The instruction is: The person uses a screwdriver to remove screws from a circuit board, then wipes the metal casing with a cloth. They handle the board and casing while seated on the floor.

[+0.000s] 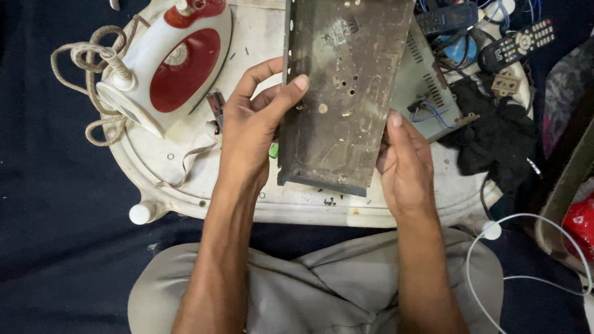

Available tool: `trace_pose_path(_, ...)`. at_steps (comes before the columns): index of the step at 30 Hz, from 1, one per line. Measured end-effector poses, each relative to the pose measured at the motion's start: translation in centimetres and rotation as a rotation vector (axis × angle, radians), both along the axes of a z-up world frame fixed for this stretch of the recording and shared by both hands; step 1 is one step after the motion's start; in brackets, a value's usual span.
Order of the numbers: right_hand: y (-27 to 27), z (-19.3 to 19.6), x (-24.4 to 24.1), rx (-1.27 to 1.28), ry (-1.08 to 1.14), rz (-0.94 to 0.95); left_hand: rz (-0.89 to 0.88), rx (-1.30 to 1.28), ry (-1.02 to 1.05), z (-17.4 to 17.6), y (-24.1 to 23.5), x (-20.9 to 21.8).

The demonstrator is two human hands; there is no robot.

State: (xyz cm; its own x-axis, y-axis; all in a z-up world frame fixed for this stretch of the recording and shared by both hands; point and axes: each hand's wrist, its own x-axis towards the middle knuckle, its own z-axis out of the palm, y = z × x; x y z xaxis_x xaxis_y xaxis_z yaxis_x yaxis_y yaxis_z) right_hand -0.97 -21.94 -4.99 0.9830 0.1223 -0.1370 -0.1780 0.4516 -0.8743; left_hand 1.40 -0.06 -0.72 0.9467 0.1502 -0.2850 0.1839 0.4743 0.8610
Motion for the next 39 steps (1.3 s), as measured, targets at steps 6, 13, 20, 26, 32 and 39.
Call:
trace_pose_path(6, 0.6, 0.6, 0.1, -0.173, -0.046, -0.085, -0.017, -0.044, 0.009, -0.2, -0.4, 0.1)
trace_pose_path(13, 0.3, -0.3, 0.2, -0.133, -0.044, -0.124, -0.039, -0.026, 0.075, -0.3, -0.6, 0.4)
trace_pose_path(20, 0.4, -0.4, 0.4, -0.078, -0.045, -0.124, -0.072, -0.014, 0.073, 0.0, -0.7, 0.4)
trace_pose_path(26, 0.6, -1.0, 0.7, -0.105, -0.022, -0.224, -0.105, 0.046, 0.016, -0.7, -0.7, 0.6)
trace_pose_path(32, 0.7, -1.3, 0.8, -0.066, -0.018, -0.237, -0.074, 0.292, -0.166, -2.1, -0.8, 1.0)
trace_pose_path(39, 1.0, -0.6, 0.4, -0.122, -0.028, -0.154, 0.062, 0.717, -0.182, -0.9, -1.0, 1.1)
